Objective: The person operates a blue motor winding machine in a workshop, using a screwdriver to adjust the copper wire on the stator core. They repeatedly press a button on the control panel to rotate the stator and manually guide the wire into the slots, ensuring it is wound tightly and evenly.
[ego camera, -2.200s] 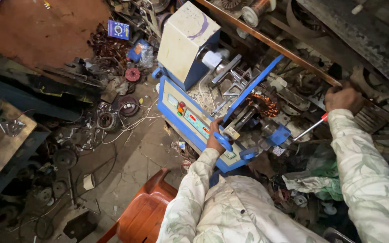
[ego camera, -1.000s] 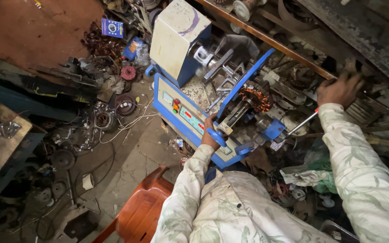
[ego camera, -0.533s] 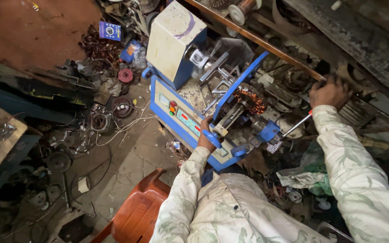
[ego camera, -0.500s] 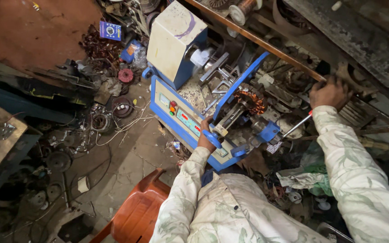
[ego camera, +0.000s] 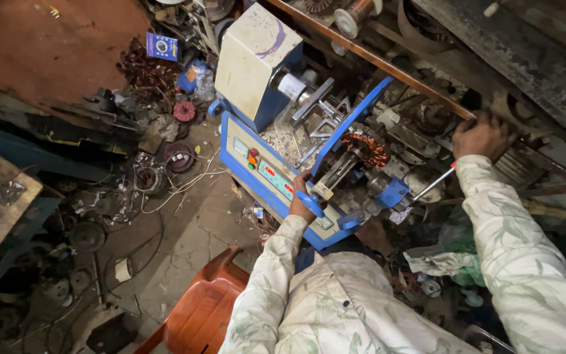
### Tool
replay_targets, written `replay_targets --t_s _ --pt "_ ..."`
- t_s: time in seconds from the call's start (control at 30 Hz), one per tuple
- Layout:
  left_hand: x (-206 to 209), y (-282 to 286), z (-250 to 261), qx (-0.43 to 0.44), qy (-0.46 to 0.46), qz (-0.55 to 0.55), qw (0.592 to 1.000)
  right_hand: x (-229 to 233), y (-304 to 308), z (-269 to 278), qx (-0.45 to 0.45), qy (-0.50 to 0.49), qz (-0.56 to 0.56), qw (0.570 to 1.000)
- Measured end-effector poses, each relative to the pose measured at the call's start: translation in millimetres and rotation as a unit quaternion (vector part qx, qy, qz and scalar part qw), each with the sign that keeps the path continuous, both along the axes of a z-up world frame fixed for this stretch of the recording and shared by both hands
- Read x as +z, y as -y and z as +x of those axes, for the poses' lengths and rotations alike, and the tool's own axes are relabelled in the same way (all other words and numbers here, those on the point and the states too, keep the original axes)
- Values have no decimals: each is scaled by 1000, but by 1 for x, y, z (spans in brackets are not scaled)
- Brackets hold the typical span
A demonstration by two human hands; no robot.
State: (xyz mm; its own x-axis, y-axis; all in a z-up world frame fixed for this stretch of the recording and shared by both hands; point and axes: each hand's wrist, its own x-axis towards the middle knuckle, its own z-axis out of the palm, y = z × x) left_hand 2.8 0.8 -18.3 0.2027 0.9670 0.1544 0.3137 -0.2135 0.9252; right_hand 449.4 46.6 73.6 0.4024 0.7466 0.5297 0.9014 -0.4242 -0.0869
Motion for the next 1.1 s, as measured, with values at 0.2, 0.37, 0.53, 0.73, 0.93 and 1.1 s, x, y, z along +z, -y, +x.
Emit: replay_targets --t_s 0.2,0.37,0.53,0.73,0.93,1.1 --pt "-8 2 -2 -4 17 2 1000 -16 -1 10 -5 42 13 999" --pt "2 0 -2 -5 -3 -5 1000 -13 2 10 2 29 5 1000" --pt "10 -3 -5 -4 -10 -18 1000 -10 -1 5 -2 32 13 999" --pt "9 -1 -5 4 -5 -29 1000 -8 1 6 -10 -6 -18 1000" --pt "7 2 0 9 21 -22 999 -10 2 5 14 55 25 998" --pt "-5 1 6 19 24 18 999 -12 -2 10 2 34 15 999"
